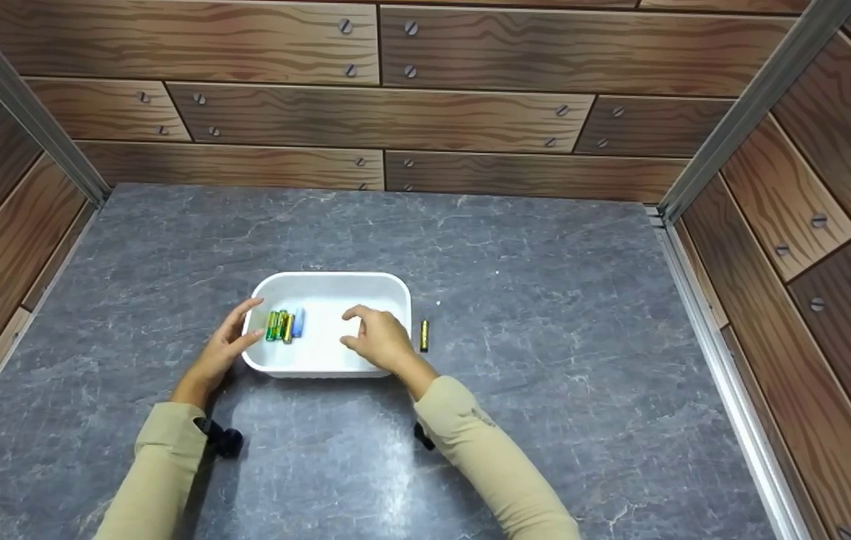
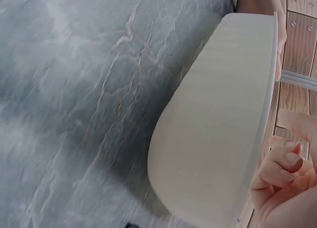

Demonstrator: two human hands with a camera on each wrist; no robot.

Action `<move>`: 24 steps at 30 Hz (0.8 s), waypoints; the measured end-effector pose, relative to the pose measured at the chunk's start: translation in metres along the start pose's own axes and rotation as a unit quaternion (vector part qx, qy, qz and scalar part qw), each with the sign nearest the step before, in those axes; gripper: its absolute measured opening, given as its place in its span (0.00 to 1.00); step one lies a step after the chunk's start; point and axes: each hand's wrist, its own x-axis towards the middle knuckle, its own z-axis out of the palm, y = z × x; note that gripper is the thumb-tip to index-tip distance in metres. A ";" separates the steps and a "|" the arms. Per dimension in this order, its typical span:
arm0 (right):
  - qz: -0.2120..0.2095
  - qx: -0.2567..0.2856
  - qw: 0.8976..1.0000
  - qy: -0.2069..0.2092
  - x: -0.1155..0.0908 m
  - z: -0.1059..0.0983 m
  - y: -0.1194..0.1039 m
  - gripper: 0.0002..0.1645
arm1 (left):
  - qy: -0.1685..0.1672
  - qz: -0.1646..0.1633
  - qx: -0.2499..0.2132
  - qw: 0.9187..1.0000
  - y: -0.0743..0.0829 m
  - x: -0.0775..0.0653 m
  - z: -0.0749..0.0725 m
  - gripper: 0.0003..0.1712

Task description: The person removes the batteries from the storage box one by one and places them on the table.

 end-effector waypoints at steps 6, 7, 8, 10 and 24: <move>0.017 0.006 1.000 -0.025 0.006 0.010 -0.004 0.21 | -0.002 0.004 -0.002 1.000 0.000 -0.001 0.000 0.35; 0.019 0.006 0.999 -0.026 0.008 0.012 -0.004 0.21 | -0.002 0.005 -0.002 1.000 0.000 -0.001 0.000 0.35; 0.023 0.003 0.999 -0.027 0.010 0.014 -0.005 0.21 | -0.002 0.006 0.000 1.000 0.000 0.000 0.000 0.35; 0.030 -0.005 0.999 -0.028 0.013 0.018 -0.006 0.20 | -0.001 0.005 0.001 1.000 0.000 0.000 0.000 0.34; 0.043 -0.036 0.998 -0.039 0.023 0.040 -0.012 0.20 | -0.007 0.015 0.015 1.000 0.000 -0.004 0.000 0.36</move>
